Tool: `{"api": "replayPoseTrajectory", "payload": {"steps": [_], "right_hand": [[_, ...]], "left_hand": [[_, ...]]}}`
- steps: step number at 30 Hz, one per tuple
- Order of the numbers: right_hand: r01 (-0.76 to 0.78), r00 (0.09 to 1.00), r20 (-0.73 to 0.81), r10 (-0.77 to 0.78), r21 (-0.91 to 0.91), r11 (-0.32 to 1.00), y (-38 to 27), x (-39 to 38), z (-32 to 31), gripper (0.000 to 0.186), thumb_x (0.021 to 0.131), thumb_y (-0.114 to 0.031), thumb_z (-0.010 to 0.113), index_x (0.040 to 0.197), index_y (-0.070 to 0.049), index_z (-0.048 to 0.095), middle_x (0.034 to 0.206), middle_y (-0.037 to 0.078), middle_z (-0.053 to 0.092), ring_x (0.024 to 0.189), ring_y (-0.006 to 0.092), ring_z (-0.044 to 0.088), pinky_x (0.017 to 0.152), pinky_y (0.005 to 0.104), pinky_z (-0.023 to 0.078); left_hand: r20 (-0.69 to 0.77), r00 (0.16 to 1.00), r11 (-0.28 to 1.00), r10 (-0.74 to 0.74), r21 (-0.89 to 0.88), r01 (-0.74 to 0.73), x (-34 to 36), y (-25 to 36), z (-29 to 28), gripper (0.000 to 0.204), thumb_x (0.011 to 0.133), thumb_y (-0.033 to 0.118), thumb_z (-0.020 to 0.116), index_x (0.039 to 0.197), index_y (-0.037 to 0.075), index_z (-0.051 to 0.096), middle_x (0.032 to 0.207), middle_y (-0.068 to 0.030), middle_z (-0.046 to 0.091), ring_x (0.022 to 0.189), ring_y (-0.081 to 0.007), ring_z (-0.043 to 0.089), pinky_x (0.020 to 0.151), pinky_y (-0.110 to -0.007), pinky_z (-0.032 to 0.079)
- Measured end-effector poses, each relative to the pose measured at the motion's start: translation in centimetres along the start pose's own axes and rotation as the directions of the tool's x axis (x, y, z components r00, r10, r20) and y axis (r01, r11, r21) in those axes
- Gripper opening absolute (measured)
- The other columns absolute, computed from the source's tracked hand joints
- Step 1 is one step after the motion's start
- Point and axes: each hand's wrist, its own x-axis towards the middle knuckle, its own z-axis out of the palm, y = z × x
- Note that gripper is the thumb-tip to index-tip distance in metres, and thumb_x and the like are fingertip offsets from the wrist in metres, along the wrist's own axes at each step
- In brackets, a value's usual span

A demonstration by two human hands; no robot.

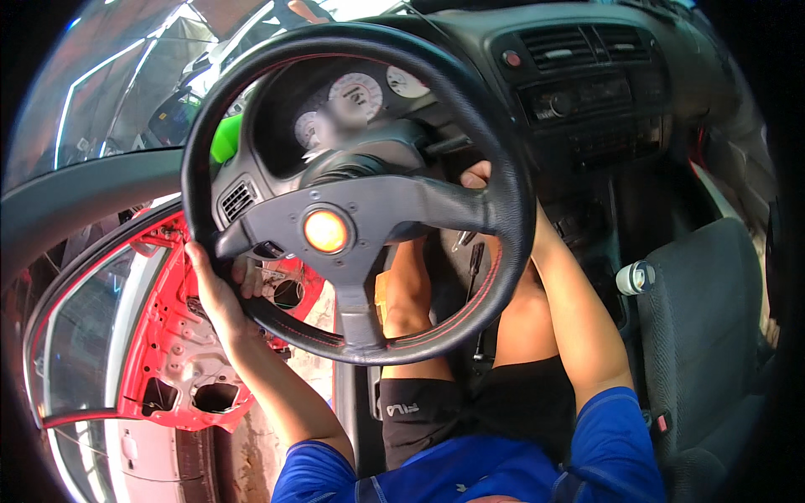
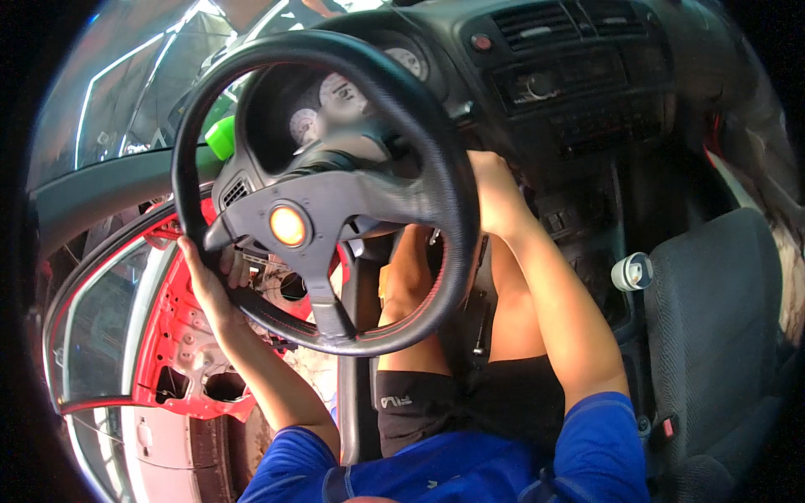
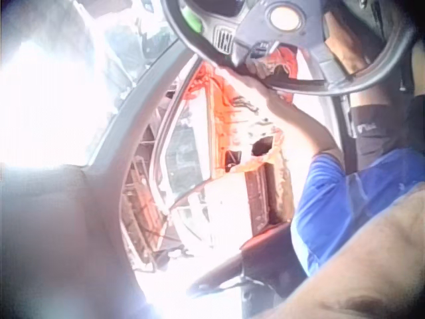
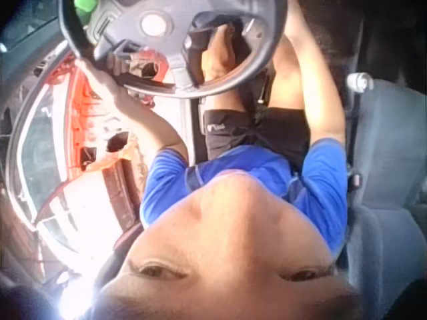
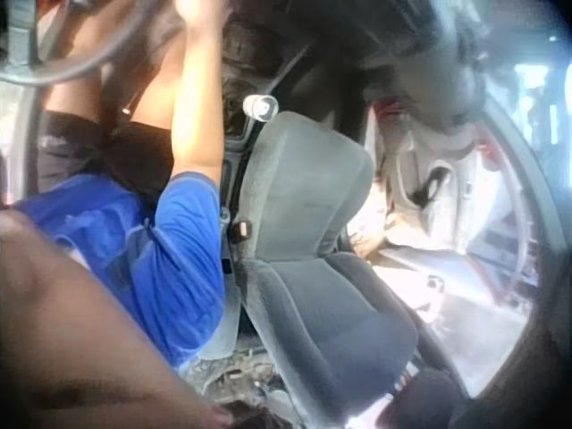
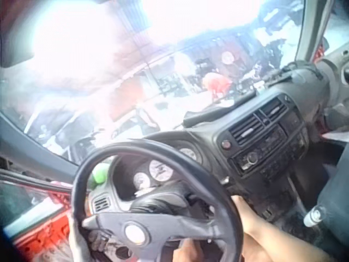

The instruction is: The person walks through a garage and enters a red car with the driver's side door panel removed. They sit in the driver's seat and manipulate the exposed wiring harness and a black electrical connector, attempting to connect or inspect the components.

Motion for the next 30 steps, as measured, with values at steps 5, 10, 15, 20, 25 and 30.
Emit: {"api": "replayPoseTrajectory", "payload": {"steps": [5,10,15,20,25,30], "right_hand": [[-0.147,0.988,0.064,0.138,0.177,0.973,4.4,-0.3,-0.4,0.014,0.084,-0.011,0.075,0.091,-0.001,0.07,0.083,0.004,0.072,0.072,0.0134,0.066,0.069,0.0312,0.053],[-0.116,0.973,0.203,0.112,0.005,0.993,4.6,0.0,-1.4,0.006,0.088,-0.007,0.069,0.09,-0.002,0.066,0.082,0.004,0.066,0.078,0.0135,0.062,0.068,0.0309,0.052],[-0.09,0.962,0.239,0.133,-0.184,0.979,4.9,0.7,-1.8,0.012,0.094,-0.013,0.065,0.09,-0.002,0.065,0.082,0.006,0.065,0.08,0.0151,0.062,0.07,0.0328,0.052],[-0.303,0.938,0.117,0.325,-0.172,0.937,6.4,-0.2,-0.7,0.023,0.099,-0.023,0.063,0.091,-0.002,0.066,0.083,0.007,0.065,0.08,0.0168,0.061,0.072,0.035,0.052],[-0.355,0.926,0.035,0.375,-0.252,0.9,9.4,-0.2,-0.4,0.035,0.104,-0.034,0.059,0.093,-0.001,0.066,0.085,0.009,0.066,0.08,0.0186,0.061,0.076,0.037,0.053],[-0.116,0.984,0.121,0.127,-0.093,0.989,6.2,0.1,0.1,0.019,0.099,-0.02,0.066,0.099,-0.001,0.069,0.09,0.012,0.069,0.085,0.0206,0.064,0.08,0.038,0.053]], "left_hand": [[0.004,1.0,0.997,-0.011,0.081,0.011,0.1,0.3,-0.7,0.065,0.097,0.073,0.052,0.092,0.008,0.055,0.058,0.0026,0.038,0.043,-0.0094,0.036,0.042,-0.026,0.033],[0.034,0.999,0.998,0.021,0.06,-0.023,0.3,-0.5,-1.1,0.059,0.099,0.069,0.054,0.094,0.01,0.056,0.059,0.0033,0.037,0.044,-0.0085,0.035,0.043,-0.025,0.031],[0.024,1.0,1.0,0.002,0.029,-0.003,-0.1,-0.2,-0.5,0.058,0.1,0.067,0.054,0.093,0.01,0.054,0.059,0.0035,0.037,0.045,-0.0084,0.036,0.044,-0.026,0.031],[0.022,1.0,1.0,0.001,0.019,-0.001,-0.4,0.0,-0.4,0.056,0.104,0.062,0.051,0.083,0.009,0.048,0.059,0.0012,0.039,0.044,-0.0109,0.039,0.044,-0.028,0.034],[0.033,0.999,1.0,0.01,0.015,-0.01,-0.3,0.1,-0.3,0.056,0.101,0.065,0.053,0.091,0.01,0.053,0.06,0.0036,0.037,0.045,-0.0078,0.035,0.044,-0.026,0.03],[0.014,1.0,0.999,0.022,0.041,-0.023,-0.2,0.0,-1.0,0.057,0.101,0.066,0.053,0.089,0.01,0.053,0.06,0.0036,0.037,0.045,-0.0083,0.035,0.044,-0.026,0.03]]}}
